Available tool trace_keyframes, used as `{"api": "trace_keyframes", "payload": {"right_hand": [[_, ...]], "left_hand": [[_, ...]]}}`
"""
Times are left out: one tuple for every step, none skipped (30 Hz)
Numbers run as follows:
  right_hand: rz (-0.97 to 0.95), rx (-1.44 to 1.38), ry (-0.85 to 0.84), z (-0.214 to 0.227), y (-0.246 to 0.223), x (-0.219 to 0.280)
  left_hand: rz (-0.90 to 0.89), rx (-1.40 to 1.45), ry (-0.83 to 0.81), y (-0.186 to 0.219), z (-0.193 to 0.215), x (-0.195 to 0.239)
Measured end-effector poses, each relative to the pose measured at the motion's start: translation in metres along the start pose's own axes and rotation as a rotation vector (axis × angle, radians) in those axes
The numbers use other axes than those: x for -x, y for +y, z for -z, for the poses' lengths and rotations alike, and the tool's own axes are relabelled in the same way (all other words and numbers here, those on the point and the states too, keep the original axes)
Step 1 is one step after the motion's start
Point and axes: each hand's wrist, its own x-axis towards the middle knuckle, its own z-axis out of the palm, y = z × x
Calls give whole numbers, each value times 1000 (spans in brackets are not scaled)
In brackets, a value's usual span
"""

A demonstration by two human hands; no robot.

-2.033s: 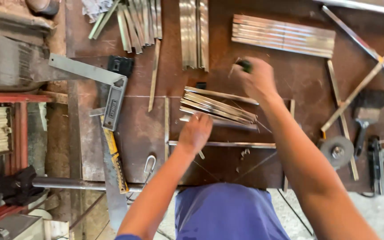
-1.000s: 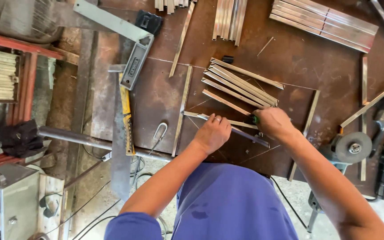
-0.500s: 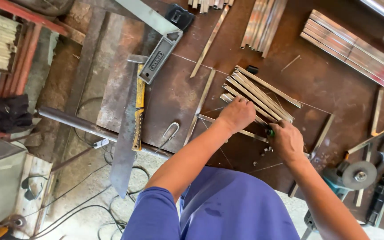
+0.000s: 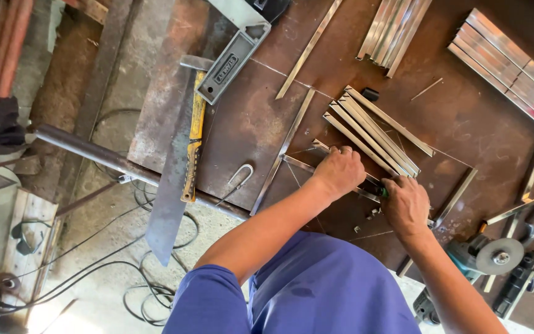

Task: Arranging and cutting metal strips to form a geometric structure on a workbench.

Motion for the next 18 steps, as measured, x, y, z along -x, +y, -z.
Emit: {"api": "trace_keyframes", "payload": {"right_hand": [[-9, -4, 7, -1, 0, 1], [-18, -9, 14, -1, 0, 1], [-14, -9, 13, -1, -1, 2], [-24, 0, 12, -1, -1, 3], [-35, 9, 11, -1, 0, 5], [-31, 9, 7, 0, -2, 4], [-46, 9, 1, 2, -3, 3], [-62, 9, -5, 3, -5, 3], [-59, 9, -10, 3, -5, 3], [-71, 6, -25, 3, -5, 2], [-84, 4, -40, 4, -6, 1], [-78, 5, -40, 3, -5, 1], [-94, -4, -55, 2, -5, 1], [-111, -14, -69, 2, -6, 1], [-105, -13, -69, 1, -5, 0], [-105, -14, -63, -1, -5, 0], [-105, -15, -56, -1, -4, 1], [-106, -15, -55, 0, -5, 0]], "left_hand": [[3, 9, -18, 1, -1, -1], [7, 16, -37, 1, -1, -1], [11, 17, -37, 1, -1, -1], [26, 21, -43, 1, 0, -2], [40, 26, -49, 2, 0, -3], [44, 29, -50, 2, 0, -4], [45, 41, -69, 2, 0, -5], [45, 54, -89, 3, 0, -5], [48, 58, -91, 4, 0, -7], [53, 80, -108, 4, -1, -9], [58, 102, -126, 4, -1, -10], [64, 102, -123, 4, 1, -11], [56, 87, -120, 4, 2, -11], [47, 72, -116, 4, 4, -10], [53, 72, -115, 4, 6, -10], [47, 57, -98, 4, 8, -9], [41, 43, -82, 5, 10, -9], [39, 42, -81, 6, 4, -9]]}}
